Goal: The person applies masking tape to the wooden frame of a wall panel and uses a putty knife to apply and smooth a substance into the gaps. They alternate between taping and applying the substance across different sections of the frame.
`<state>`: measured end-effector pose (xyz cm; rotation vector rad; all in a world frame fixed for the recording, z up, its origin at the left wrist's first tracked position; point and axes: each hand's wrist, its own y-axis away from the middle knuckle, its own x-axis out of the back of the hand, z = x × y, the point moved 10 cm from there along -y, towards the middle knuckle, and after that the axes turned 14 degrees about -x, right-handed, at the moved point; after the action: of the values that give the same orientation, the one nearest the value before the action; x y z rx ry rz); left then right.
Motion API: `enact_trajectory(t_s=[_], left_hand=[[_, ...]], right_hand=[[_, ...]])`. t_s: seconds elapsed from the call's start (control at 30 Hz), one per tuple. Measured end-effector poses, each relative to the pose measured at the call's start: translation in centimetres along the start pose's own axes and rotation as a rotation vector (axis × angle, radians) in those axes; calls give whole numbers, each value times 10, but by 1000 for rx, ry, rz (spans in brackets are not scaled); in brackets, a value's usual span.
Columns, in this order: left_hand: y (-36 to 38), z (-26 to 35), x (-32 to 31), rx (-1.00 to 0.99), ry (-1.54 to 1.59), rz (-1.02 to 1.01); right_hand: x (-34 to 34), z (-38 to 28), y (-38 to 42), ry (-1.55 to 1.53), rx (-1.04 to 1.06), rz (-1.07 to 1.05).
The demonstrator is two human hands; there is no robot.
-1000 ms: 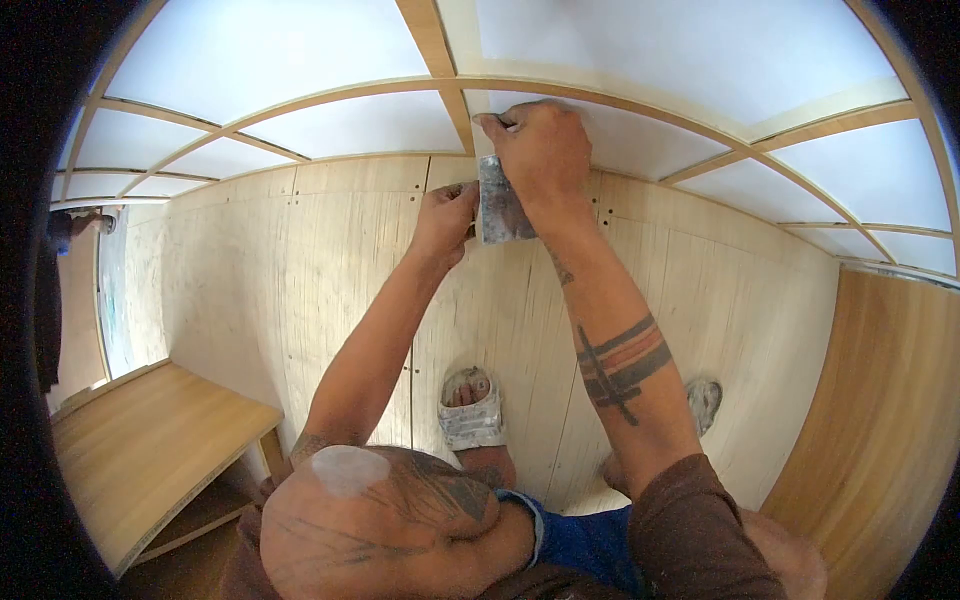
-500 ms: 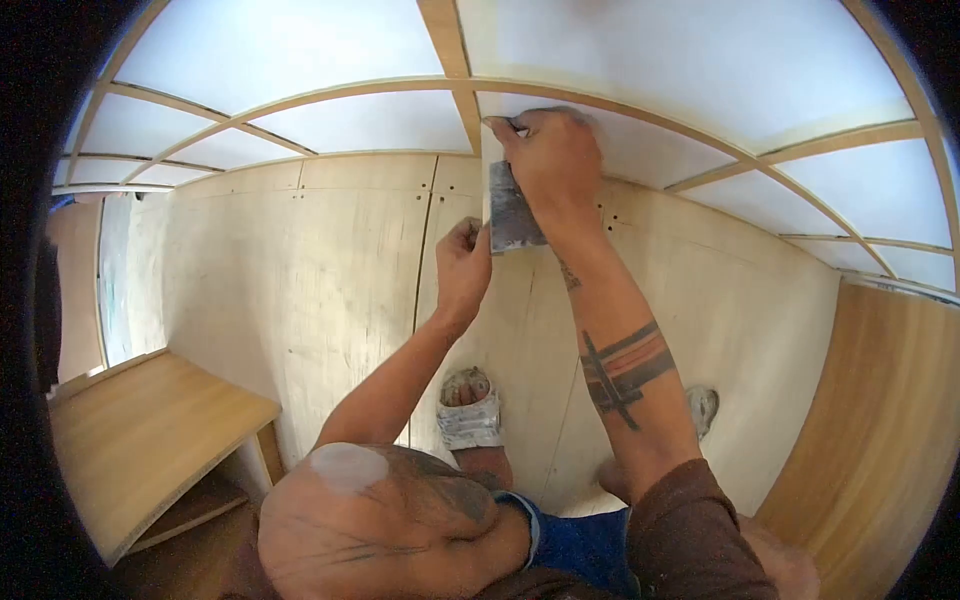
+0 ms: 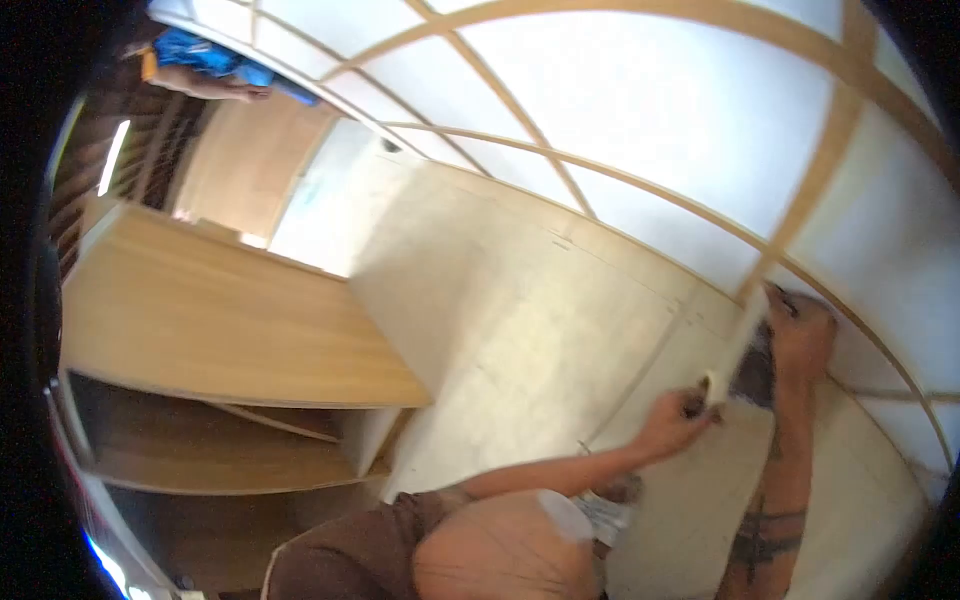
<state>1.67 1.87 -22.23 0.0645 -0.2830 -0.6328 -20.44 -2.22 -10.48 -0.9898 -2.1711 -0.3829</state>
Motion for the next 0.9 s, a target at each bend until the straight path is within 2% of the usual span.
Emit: enact_trajectory(t_s=[0.03,0.17,0.2,0.23,0.27,0.3,0.33,0.37,0.4,0.47,0.57,0.7,0.83,0.9], left_hand=[[-1,6,2,33,101,6],[-10,13,6,8,94,36],[-15,8,0,-28,100,30],[-16,-6,-4,50,80,9],[-23,-31,-12,16,110,15],[-20,-11,-6,10,114,27],[-25,-19,-11,-36,146,17],[-22,-14,-9,23,203,58],[-20,-9,-9,71,220,-9],[-12,7,-5,167,235,-5],[-7,-7,-12,80,319,18],[-13,-12,-15,105,365,-15],[-15,-5,-12,32,307,37],[-16,4,-11,9,391,43]], right_hand=[[1,-5,0,-2,-9,-12],[1,0,0,-10,1,51],[-11,10,-5,-9,-44,-21],[-17,28,-11,6,-98,-86],[-11,23,-8,35,-63,-53],[-12,22,-6,62,-31,-16],[-25,60,-18,262,-107,112],[-14,32,-8,221,-31,59],[-13,29,-6,170,-69,-4],[-4,19,5,87,-139,-16],[-10,34,13,90,-157,21],[-10,24,8,139,-168,6],[-15,28,3,123,-106,12],[-15,29,5,164,-196,-44]])
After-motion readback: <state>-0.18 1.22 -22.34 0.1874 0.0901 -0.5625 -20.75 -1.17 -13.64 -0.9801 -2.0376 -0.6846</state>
